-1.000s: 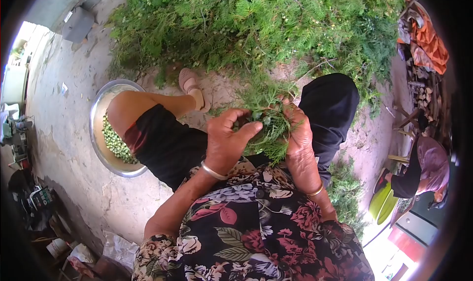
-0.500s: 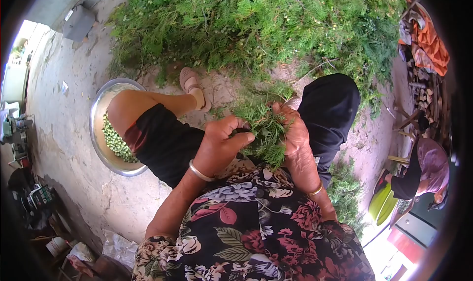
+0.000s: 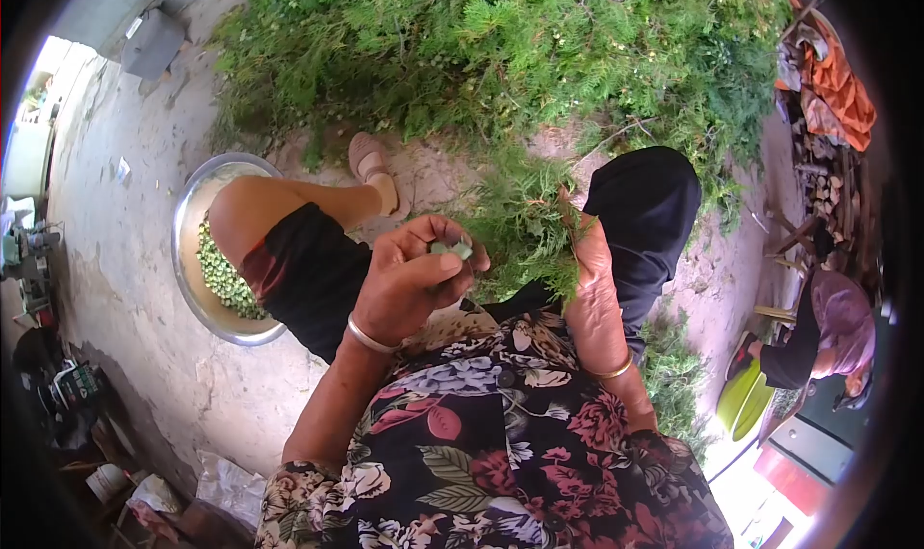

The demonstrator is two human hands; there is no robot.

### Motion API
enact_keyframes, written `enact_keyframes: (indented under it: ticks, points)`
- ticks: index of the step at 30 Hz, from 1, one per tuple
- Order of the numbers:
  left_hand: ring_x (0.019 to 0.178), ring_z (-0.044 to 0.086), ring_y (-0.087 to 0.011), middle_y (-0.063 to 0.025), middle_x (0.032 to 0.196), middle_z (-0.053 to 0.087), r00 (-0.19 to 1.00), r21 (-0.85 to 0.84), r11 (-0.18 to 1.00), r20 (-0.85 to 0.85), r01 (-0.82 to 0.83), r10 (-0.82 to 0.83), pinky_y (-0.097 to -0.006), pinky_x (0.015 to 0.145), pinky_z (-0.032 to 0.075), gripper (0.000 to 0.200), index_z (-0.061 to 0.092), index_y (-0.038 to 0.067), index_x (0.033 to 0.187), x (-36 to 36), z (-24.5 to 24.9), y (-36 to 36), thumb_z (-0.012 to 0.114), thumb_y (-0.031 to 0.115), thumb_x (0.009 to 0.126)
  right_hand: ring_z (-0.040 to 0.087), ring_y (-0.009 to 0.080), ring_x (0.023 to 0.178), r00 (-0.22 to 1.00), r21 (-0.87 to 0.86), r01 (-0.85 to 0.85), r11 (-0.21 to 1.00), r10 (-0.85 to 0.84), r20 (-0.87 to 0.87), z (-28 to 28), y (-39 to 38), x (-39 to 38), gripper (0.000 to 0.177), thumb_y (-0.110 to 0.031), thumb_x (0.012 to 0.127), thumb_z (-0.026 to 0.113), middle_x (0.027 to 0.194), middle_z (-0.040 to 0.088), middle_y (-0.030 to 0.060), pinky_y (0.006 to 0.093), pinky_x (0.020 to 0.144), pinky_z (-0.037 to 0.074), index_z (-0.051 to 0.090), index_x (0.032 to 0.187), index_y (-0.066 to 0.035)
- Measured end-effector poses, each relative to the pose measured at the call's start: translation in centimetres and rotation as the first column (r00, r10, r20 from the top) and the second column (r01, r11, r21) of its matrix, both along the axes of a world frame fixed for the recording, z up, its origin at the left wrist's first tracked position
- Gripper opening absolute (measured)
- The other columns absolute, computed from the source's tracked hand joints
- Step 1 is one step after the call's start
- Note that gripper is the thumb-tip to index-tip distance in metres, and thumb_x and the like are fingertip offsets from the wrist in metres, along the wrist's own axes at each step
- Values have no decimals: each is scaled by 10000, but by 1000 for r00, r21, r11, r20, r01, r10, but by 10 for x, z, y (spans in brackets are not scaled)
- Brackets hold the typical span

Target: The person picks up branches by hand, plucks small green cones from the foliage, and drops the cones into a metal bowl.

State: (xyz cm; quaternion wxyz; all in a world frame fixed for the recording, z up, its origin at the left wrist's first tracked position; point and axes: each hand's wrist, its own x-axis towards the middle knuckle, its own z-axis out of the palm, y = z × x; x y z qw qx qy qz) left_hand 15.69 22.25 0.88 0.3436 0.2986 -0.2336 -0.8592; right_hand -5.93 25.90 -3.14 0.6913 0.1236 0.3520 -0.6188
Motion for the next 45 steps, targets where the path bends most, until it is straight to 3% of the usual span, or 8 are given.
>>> enact_keyframes:
  ticks: [8,12,16,24,31,36,38,45]
  points:
    - [624,567,-129,-139,852,621,991,-7,999,126,-44,45,-190,479,394,197,563,-19,955,-11,13,-3,597,58,777,640,284,803,995,-4,-17,1000,18,102,-2,2,0,171,-185,916,555,912,632,129,460,697,558,557,1039,-66]
    - [603,546,-85,-85,759,629,929,-321,925,362,202,-77,-201,485,382,140,608,-26,902,-16,7,-2,623,37,777,634,275,813,992,45,62,997,-67,110,-5,3,3,173,-184,907,572,915,630,121,451,712,554,556,1028,-61]
    - [617,547,-66,-57,677,620,754,-752,640,510,158,414,-229,541,439,143,626,-59,838,-38,-9,10,694,32,751,634,264,829,1000,-42,-28,999,29,8,-17,5,6,244,-237,923,540,931,635,136,412,734,550,556,1033,-20]
    - [649,636,-279,-183,745,632,645,-847,439,518,299,561,-321,587,473,203,598,-53,844,-42,-19,7,718,39,708,563,119,753,942,-115,-4,993,-35,-334,-1,2,27,206,-241,913,583,885,601,15,262,713,482,579,1000,-54]
    - [568,578,-226,-152,677,603,649,-796,537,569,281,505,-307,536,434,144,592,-42,817,-42,-19,6,672,64,763,591,136,792,888,-146,-58,988,-16,-460,11,0,31,215,-218,922,561,882,615,37,279,735,497,571,1027,-31]
    - [521,485,-91,-27,619,569,813,-607,760,550,232,191,-234,493,378,148,590,-42,791,-24,-9,-3,636,97,814,630,195,754,987,-9,-161,987,161,2,16,1,23,288,-257,914,566,922,634,111,353,656,541,559,1031,7]
    - [506,449,-62,0,632,546,907,-304,930,415,209,-68,-204,470,342,128,597,-25,774,-17,-5,-5,620,94,812,636,202,749,991,36,-131,991,129,44,23,1,25,301,-277,908,573,902,641,120,362,644,546,563,1016,4]
    - [540,471,-81,-82,704,572,1000,106,994,1,5,-5,-202,451,342,145,583,-11,871,-8,-12,-4,620,93,777,630,235,678,995,110,-10,994,22,-100,15,6,13,392,-387,897,566,748,647,108,387,630,546,587,995,-8]
